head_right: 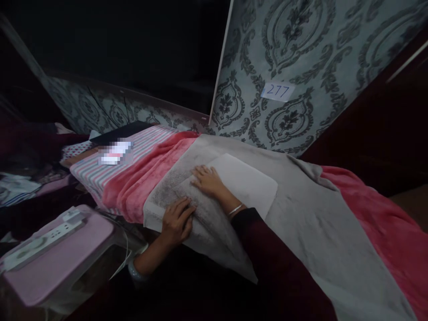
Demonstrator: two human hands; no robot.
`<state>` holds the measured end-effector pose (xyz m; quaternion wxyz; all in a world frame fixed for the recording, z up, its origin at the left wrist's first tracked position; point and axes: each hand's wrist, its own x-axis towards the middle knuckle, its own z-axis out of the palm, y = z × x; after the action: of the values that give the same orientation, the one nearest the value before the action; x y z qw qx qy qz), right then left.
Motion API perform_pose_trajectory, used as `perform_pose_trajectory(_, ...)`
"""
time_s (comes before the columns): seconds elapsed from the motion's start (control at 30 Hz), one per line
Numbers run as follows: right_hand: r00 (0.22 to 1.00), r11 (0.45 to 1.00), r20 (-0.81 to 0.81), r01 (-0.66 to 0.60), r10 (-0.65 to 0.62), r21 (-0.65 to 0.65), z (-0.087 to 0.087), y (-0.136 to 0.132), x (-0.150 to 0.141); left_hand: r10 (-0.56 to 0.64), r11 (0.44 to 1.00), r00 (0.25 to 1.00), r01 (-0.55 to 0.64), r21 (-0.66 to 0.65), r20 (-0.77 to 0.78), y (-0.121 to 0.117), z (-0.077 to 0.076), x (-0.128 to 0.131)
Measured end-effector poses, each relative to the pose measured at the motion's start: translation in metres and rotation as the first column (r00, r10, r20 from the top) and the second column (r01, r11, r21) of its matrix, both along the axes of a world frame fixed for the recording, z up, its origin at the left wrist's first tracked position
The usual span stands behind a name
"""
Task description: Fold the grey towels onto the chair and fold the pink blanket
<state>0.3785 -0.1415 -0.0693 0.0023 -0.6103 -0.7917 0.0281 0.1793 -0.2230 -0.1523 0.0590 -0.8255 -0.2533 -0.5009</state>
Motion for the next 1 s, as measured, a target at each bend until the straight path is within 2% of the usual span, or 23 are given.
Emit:
perform_pose_trajectory(0.07,0.982,0.982,-0.001,0.188,-0.188,0.020,0.005,0.000,0.008,-0.006,1.000,1.000,0.006,0.006,-0.002,0.001,-0.001,0.000)
perform_pose_trajectory(0.13,0.966,0.964,-0.016,0.260,-0.260,0.046,0.008,-0.013,0.012,-0.004,1.000,1.000,0.004,0.007,-0.006,0.002,-0.003,0.000)
perform_pose_trajectory(0.17,0.974,0.972,-0.020,0.227,-0.226,0.057,0.007,-0.023,0.012,0.000,1.000,1.000,0.000,0.008,-0.006,0.002,-0.004,0.000)
perform_pose_trajectory(0.23,0.999,0.997,-0.014,0.053,-0.053,0.060,0.001,-0.046,0.011,0.009,1.000,1.000,-0.009,0.011,-0.007,0.003,-0.005,0.001)
perform_pose_trajectory(0.3,0.994,0.993,-0.010,-0.105,0.105,0.050,-0.006,-0.067,0.013,0.019,1.000,1.000,-0.018,0.016,-0.013,0.003,-0.005,0.001)
perform_pose_trajectory(0.37,0.994,0.993,-0.002,-0.106,0.106,0.057,-0.012,-0.076,0.024,0.024,0.999,1.000,-0.023,0.023,-0.018,0.004,-0.005,0.001)
perform_pose_trajectory(0.43,0.999,0.997,0.018,0.029,-0.030,0.076,-0.012,-0.074,0.047,0.024,0.999,1.000,-0.024,0.032,-0.019,0.005,-0.004,0.001)
perform_pose_trajectory(0.5,0.979,0.977,0.034,0.200,-0.203,0.077,-0.007,-0.065,0.075,0.022,0.999,0.999,-0.021,0.046,-0.023,0.006,-0.003,0.001)
perform_pose_trajectory(0.6,0.908,0.908,0.024,0.416,-0.418,0.055,0.006,-0.059,0.109,0.023,0.998,0.999,-0.021,0.064,-0.027,0.007,-0.003,0.001)
perform_pose_trajectory(0.7,0.824,0.824,-0.003,0.567,-0.567,0.022,0.015,-0.074,0.111,0.016,0.997,1.000,-0.015,0.070,-0.025,0.009,-0.004,0.001)
perform_pose_trajectory(0.73,0.822,0.822,-0.015,0.570,-0.569,0.023,0.016,-0.084,0.104,0.015,0.997,1.000,-0.013,0.072,-0.027,0.010,-0.004,0.001)
perform_pose_trajectory(0.77,0.843,0.843,-0.029,0.537,-0.536,0.032,0.015,-0.096,0.095,0.017,0.997,0.999,-0.014,0.073,-0.030,0.010,-0.005,0.001)
perform_pose_trajectory(0.87,0.960,0.960,-0.063,0.276,-0.273,0.048,0.004,-0.134,0.069,0.031,0.999,0.999,-0.029,0.046,-0.042,0.010,-0.006,0.002)
perform_pose_trajectory(0.9,0.978,0.979,-0.072,0.200,-0.196,0.048,-0.002,-0.146,0.065,0.033,0.999,0.998,-0.032,0.027,-0.047,0.010,-0.006,0.002)
perform_pose_trajectory(0.93,0.984,0.985,-0.081,0.163,-0.159,0.053,-0.009,-0.157,0.065,0.031,1.000,0.998,-0.031,0.007,-0.050,0.010,-0.006,0.002)
perform_pose_trajectory(1.0,0.973,0.972,-0.099,0.219,-0.211,0.085,-0.023,-0.174,0.076,0.013,0.999,0.998,-0.015,-0.036,-0.054,0.010,-0.006,0.002)
